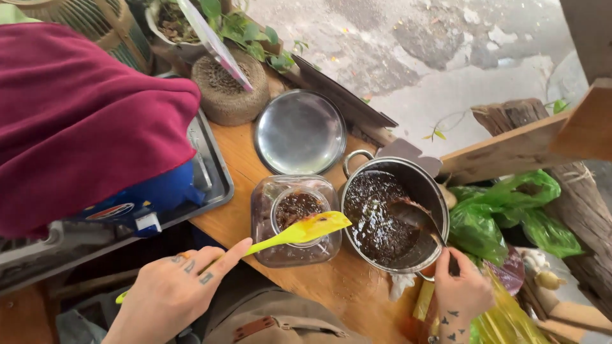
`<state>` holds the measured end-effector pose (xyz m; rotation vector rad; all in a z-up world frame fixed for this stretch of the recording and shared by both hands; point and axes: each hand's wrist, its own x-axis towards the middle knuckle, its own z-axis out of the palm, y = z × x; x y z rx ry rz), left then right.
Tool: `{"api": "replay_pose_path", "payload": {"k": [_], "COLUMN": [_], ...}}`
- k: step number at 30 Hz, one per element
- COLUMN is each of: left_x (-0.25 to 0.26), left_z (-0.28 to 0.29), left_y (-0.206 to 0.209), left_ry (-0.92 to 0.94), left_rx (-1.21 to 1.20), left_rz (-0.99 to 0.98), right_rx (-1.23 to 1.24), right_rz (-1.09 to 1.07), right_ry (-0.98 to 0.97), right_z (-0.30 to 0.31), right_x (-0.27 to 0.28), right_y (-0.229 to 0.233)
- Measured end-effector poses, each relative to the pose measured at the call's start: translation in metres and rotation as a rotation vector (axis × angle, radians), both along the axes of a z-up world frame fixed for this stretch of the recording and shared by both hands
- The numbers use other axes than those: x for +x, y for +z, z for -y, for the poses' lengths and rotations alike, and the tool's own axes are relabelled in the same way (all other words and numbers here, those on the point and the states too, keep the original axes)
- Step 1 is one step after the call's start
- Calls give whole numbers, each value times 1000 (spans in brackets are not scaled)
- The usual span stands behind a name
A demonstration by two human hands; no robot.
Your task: The person uses a metal spoon to scoop a thick, dark brown paste from a metal pot and transfers it into a clear glass jar. A green spatula is used to scrape the paste off the spoon and into the jar. The person repeats this scooping and scraping process multiple times.
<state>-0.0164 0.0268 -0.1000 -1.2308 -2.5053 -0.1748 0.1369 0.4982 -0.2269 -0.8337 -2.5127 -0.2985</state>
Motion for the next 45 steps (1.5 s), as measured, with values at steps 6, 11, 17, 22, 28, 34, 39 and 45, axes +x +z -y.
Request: {"api": "replay_pose_path", "payload": {"k": [6, 11, 17, 22, 28, 34, 39, 45], "left_x": [-16, -22, -21, -11, -8, -9, -7, -5], "left_z": [-11, -12, -23, -37, -36, -29, -34, -40], "left_y": [5, -6, 4, 21, 12, 2, 4, 13], "left_ry": [-30, -53, -7, 140, 166, 176, 151, 164], "left_rx": [143, 180, 213, 241, 179, 98, 173, 155], "left_rz": [24, 40, 110, 259, 300, 290, 279, 336], "right_rx": [24, 68, 405, 435, 577, 642, 128, -94], "right_rz": [55, 167, 311, 394, 783, 861, 972, 879], "right_ry": [125, 193, 220, 261, 127, 207, 313, 502], "right_z": [10, 20, 6, 21, 63, 75, 44, -30], "right_x": [-27, -44, -37, -27, -18, -33, -53, -64], "right_y": [25, 32, 35, 39, 1, -15, -2, -22]}}
